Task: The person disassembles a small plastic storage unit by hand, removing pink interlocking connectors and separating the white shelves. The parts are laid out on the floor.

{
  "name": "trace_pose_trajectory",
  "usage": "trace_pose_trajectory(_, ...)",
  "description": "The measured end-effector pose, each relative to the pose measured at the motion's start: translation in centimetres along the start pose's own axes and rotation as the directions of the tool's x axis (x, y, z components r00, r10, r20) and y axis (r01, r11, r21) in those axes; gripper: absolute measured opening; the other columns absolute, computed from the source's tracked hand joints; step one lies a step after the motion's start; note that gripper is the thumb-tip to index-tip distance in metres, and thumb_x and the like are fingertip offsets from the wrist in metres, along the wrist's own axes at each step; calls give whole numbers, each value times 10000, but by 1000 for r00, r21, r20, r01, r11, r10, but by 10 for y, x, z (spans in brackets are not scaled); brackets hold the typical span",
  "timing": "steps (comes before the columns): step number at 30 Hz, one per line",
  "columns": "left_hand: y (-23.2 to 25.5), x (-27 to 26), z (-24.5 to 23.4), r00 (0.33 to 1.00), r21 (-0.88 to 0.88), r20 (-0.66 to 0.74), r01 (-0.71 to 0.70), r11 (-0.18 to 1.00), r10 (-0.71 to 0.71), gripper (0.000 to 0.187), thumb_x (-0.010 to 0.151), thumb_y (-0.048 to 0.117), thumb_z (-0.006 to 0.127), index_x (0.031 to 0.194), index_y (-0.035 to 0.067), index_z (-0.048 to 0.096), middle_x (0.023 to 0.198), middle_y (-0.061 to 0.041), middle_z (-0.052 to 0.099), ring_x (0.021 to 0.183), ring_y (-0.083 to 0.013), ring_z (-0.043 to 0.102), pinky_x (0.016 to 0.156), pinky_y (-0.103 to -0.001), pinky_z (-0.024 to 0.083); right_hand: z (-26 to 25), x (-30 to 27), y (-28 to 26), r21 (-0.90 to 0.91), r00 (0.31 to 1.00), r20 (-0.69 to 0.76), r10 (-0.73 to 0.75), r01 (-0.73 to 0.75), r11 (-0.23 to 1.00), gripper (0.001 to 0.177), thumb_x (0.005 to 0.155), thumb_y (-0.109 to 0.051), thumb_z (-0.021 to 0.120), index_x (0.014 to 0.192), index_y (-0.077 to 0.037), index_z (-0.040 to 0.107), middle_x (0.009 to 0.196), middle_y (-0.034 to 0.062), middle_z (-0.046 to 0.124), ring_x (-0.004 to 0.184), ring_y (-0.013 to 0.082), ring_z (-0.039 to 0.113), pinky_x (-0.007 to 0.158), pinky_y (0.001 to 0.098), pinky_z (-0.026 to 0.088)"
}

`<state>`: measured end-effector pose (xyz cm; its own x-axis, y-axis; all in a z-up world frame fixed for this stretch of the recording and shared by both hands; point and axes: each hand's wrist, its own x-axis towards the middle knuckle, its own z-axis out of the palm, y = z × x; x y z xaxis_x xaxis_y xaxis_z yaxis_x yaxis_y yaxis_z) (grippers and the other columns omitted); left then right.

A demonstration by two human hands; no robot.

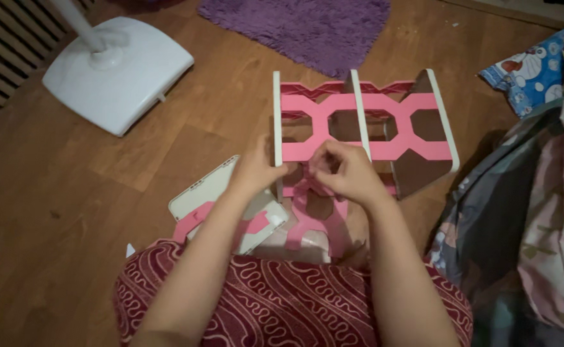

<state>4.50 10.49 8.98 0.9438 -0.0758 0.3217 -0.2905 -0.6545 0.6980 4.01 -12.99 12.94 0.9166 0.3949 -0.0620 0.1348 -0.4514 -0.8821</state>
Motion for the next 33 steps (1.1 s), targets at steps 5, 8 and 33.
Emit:
trace_pose_trajectory(5, -1, -13, 3, 951, -12, 199, 246, 969, -239, 663, 732, 288, 750, 1368, 145, 627, 828, -164, 749, 762, -312, 745, 728, -402, 580, 34, 13, -7, -451, 772, -65, -632, 542, 709, 652, 709, -130, 786, 1317, -7, 584, 1342, 216, 619, 1250, 434, 568, 1076, 653, 269)
trace_pose_trajectory(8, -4, -15, -1, 970, -31, 192, 159, 987, -150, 672, 733, 235, 741, 1387, 147, 618, 827, -150, 739, 759, -302, 743, 719, -405, 585, 60, 20, -2, -671, 777, -109, -619, 402, 623, 666, 731, -171, 804, 1334, -30, 560, 1237, 193, 666, 1191, 391, 618, 1132, 679, 221)
trace_pose_trajectory(33, -36, -9, 54, 972, 24, 219, 82, 996, -85, 825, 778, -13, 614, 1544, 95, 329, 1235, -320, 626, 1136, -489, 615, 921, -526, 511, 72, 34, 6, -777, 852, -149, -502, 213, 592, 287, 782, -289, 740, 860, -37, 628, 706, 150, 693, 729, 342, 695, 815, 451, 480)
